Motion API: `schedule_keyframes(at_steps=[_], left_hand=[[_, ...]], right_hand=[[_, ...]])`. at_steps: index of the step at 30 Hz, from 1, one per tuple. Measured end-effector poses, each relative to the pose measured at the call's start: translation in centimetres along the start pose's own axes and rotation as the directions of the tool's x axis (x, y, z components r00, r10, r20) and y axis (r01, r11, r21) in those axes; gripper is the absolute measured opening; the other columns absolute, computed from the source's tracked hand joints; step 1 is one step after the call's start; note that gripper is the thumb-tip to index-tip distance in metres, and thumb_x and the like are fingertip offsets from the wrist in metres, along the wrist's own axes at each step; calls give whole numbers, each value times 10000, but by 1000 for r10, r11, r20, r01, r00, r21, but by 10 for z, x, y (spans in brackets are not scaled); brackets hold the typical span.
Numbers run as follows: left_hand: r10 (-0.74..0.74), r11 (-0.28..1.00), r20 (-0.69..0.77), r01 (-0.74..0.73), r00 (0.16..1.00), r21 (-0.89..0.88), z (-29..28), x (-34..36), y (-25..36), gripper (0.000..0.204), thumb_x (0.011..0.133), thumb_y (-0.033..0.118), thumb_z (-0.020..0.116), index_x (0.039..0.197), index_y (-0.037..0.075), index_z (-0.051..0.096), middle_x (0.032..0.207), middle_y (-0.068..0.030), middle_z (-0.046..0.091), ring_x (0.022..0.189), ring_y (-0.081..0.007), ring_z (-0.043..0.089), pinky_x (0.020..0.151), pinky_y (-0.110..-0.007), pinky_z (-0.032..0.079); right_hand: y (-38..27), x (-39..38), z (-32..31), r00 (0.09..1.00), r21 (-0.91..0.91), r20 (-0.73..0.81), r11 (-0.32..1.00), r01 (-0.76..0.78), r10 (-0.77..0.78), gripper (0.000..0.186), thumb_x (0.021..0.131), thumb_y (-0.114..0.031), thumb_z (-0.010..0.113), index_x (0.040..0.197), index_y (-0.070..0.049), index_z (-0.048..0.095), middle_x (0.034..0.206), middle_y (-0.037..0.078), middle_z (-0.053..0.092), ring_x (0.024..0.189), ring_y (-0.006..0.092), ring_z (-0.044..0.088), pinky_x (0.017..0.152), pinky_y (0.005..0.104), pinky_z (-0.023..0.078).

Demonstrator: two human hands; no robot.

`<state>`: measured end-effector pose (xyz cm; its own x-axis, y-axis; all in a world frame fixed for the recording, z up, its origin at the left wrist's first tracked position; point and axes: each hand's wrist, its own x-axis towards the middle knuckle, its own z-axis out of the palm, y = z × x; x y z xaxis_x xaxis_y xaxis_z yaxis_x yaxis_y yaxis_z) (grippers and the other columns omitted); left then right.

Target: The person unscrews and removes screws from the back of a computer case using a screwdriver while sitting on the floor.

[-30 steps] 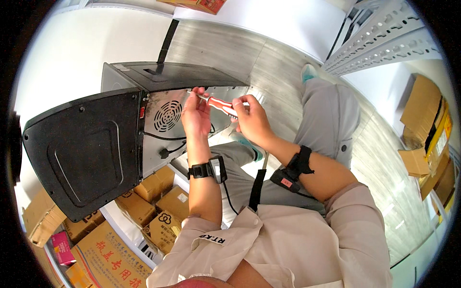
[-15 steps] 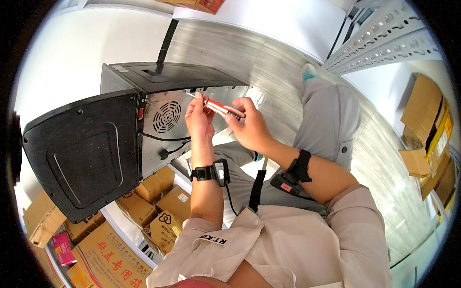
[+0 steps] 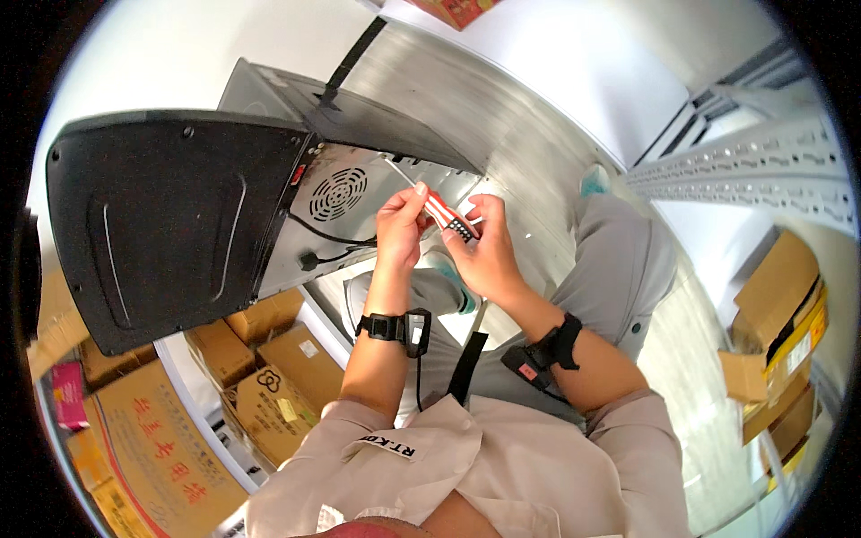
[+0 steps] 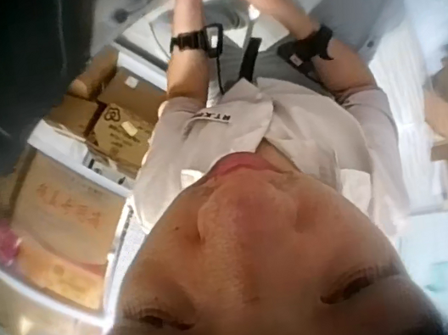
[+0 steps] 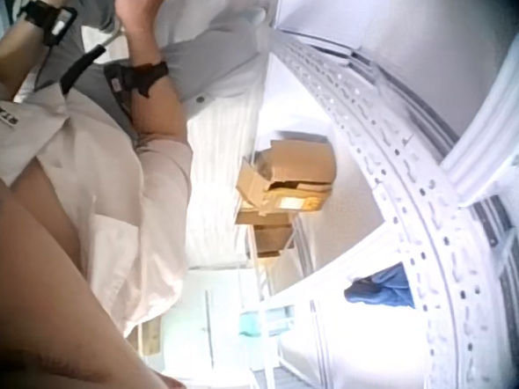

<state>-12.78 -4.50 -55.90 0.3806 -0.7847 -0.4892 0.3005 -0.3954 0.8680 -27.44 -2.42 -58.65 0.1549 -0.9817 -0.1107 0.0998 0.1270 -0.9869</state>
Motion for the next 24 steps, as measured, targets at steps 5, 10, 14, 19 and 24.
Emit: schedule_keyframes(at_steps=[5,10,14,19,24], left_hand=[[-47,999,45,47,998,0,6,-5,2,241,945,304,621,874,79,573,814,-33,634,725,-136,616,703,-289,519],[-100,924,321,208,942,-322,6,-19,17,423,965,224,554,1305,-15,475,1215,-135,623,963,-215,656,858,-319,520],[-107,973,245,152,964,-174,5,-19,20,322,930,229,630,1154,5,569,1088,-92,670,879,-173,658,759,-276,528],[-150,972,12,145,989,185,5,-1,11,340,810,317,783,952,58,615,834,-27,672,731,-109,635,594,-234,473],[-154,976,11,150,988,161,13,-1,12,377,815,336,772,980,51,589,866,-45,651,749,-124,626,623,-251,488]], right_hand=[[-25,3,-3,934,265,116,896,-356,337,264,997,-203,484,1196,-37,429,892,117,607,583,138,596,498,233,454],[-26,18,-10,807,356,254,724,-590,533,310,1049,-307,318,1208,-72,443,814,112,656,483,128,534,402,249,374],[-28,17,-5,856,302,155,801,-517,493,305,1015,-294,437,1185,-40,436,903,90,589,567,120,544,452,241,407],[-20,1,-2,1000,-89,17,996,4,-2,472,876,-119,672,1233,-33,376,1061,107,513,705,147,563,585,270,480],[-27,3,-2,949,160,105,937,-312,298,383,943,-121,556,1262,-42,359,980,99,561,627,121,554,556,245,446]])
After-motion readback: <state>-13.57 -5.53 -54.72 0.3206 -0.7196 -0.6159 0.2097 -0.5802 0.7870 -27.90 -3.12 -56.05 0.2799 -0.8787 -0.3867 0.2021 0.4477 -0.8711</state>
